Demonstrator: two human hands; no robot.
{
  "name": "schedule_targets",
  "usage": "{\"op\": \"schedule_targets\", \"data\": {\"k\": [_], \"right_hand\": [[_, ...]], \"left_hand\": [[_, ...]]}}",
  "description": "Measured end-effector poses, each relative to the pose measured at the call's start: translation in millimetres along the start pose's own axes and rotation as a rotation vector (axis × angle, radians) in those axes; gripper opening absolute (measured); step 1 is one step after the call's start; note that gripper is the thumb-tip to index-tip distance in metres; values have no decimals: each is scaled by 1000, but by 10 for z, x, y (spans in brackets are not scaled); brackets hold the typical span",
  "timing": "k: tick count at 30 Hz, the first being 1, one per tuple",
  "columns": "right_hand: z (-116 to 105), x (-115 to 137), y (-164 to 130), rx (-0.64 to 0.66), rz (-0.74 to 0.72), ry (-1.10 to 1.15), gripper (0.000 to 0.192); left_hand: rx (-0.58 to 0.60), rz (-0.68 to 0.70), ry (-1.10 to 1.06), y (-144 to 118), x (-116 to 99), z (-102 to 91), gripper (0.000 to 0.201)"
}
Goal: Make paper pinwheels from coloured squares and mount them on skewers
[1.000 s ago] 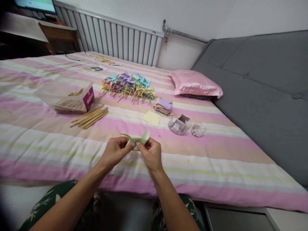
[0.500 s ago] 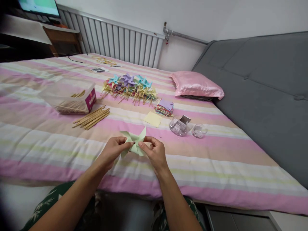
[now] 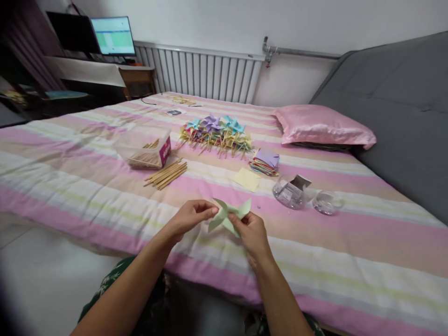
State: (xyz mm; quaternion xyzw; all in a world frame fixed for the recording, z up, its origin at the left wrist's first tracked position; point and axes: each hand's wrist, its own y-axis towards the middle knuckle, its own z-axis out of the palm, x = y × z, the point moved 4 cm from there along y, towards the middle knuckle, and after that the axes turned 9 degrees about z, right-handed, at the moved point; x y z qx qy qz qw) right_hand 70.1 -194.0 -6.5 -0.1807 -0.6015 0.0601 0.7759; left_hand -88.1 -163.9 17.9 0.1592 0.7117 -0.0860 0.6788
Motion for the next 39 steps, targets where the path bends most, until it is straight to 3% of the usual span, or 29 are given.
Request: {"op": "schedule_targets", "data": {"k": [2, 5, 6, 10, 14, 24, 39], "right_hand": [[-33, -38, 30, 6, 52, 58, 32], [-56, -87, 58, 50, 129, 135, 30], [-59, -94, 60, 65, 148, 150, 29], [-58, -78, 38, 109, 170, 168, 29], [-56, -51, 6, 126, 168, 180, 28], [-55, -52, -2, 98, 192, 187, 27], [-41, -38, -18, 95, 187, 189, 27]], "left_hand": [[-111, 23, 164, 44, 5, -237, 41], [-340, 9, 725, 113, 42, -707, 34], [-410, -23, 823, 127, 68, -863, 30], [-617, -123, 1075, 114, 140, -1364, 24], [-665, -157, 1243, 67, 184, -1612, 31], [-614, -254, 1341, 220, 386, -1821, 33], [-591, -202, 1388, 218, 372, -1769, 30]]}}
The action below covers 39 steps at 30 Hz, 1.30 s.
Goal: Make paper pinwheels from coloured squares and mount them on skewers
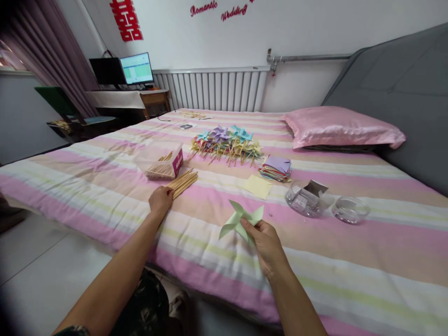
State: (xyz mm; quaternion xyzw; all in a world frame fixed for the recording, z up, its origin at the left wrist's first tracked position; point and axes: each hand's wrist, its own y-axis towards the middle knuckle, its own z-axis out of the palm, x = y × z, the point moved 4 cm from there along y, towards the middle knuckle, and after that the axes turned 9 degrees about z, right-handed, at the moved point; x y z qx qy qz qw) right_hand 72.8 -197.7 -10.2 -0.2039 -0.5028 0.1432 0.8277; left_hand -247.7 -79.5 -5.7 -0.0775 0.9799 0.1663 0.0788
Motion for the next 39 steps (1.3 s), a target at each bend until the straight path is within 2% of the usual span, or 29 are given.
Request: {"op": "schedule_targets", "data": {"k": [4, 8, 14, 18, 21, 25, 30, 32, 36, 39], "right_hand": [[7, 2, -9, -3, 19, 16, 26], [8, 15, -12, -5, 23, 37, 27], [-2, 36, 4, 42, 1, 11, 28], [-29, 55, -1, 0, -16, -5, 24], [-34, 54, -8, -8, -16, -10, 22], [-25, 31, -8, 2, 9, 11, 24], [-12, 22, -12, -24, 33, 39, 28], [-10, 30, -22, -31, 32, 41, 28], [-2, 58, -34, -7, 22, 44, 29], [-9, 104, -27, 13, -8, 107, 31]], "left_hand": [[-23, 22, -31, 2, -6, -10, 29], [-57, 52, -77, -12, -45, -127, 28], [-28, 197, -197, -235, -290, -316, 27], [119, 357, -271, -481, -487, -260, 20], [197, 390, -279, -593, -553, -190, 15], [190, 399, -270, -646, -671, -164, 35], [234, 496, -281, -693, -980, -99, 22], [248, 496, -287, -696, -1068, -63, 20], [263, 455, -309, -690, -1138, -32, 24], [271, 438, -368, -706, -1169, -84, 26]]}}
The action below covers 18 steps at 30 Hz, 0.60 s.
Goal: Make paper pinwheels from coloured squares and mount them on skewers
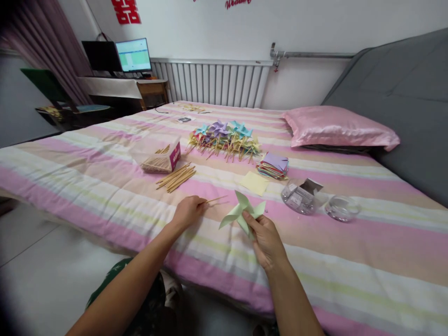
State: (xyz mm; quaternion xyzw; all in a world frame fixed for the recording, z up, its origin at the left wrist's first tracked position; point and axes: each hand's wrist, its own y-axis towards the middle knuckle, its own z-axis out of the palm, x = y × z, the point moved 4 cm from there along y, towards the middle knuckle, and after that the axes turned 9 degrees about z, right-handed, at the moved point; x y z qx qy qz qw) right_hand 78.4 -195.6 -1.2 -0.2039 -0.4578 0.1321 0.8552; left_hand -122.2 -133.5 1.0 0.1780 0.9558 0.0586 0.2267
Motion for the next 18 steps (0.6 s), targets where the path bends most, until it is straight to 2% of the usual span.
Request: {"op": "schedule_targets", "data": {"k": [3, 5, 8, 10, 18], "right_hand": [[-19, 81, 15, 46, -95, 140, 28], [-36, 132, 19, 98, -160, 223, 24], [-60, 180, 9, 156, -213, 299, 22], [-56, 197, -6, 196, -222, 299, 23], [35, 212, -51, 351, -245, 216, 25]], "left_hand": [[13, 45, -132, -23, -147, -67, 35], [5, 42, -405, -47, -273, -118, 38], [70, 89, -640, -89, -489, -159, 38], [109, 111, -714, -114, -595, -159, 36], [73, 194, -851, -131, -729, -143, 26]]}}
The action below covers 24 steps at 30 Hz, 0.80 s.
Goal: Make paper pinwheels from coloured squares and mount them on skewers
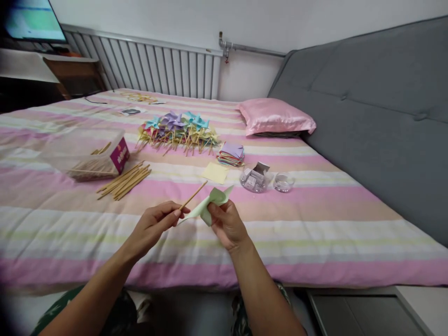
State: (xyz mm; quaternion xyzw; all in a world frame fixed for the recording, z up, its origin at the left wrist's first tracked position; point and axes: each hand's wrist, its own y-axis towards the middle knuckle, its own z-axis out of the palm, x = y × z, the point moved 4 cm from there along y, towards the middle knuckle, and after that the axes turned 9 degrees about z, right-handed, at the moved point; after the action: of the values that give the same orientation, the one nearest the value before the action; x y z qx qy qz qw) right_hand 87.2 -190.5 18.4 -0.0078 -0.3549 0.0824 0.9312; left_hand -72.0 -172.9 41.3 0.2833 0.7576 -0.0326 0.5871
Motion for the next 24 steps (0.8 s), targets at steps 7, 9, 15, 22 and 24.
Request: {"op": "schedule_targets", "data": {"k": [7, 9, 15, 22, 24], "right_hand": [[142, 52, -54, 137, -76, -134, 20], [177, 67, -66, 175, -87, -163, 16], [147, 78, -69, 193, -193, -257, 7], [128, 140, -98, 135, -335, -365, 6], [123, 151, -102, 123, -345, -382, 7]], "left_hand": [[11, 74, -40, -20, -39, 25, 21], [35, 70, -65, -31, -7, 42, 21], [19, 77, -89, -36, 54, 49, 23], [8, 42, -79, -21, 74, 37, 21], [1, 53, -69, -19, 94, 29, 21]]}}
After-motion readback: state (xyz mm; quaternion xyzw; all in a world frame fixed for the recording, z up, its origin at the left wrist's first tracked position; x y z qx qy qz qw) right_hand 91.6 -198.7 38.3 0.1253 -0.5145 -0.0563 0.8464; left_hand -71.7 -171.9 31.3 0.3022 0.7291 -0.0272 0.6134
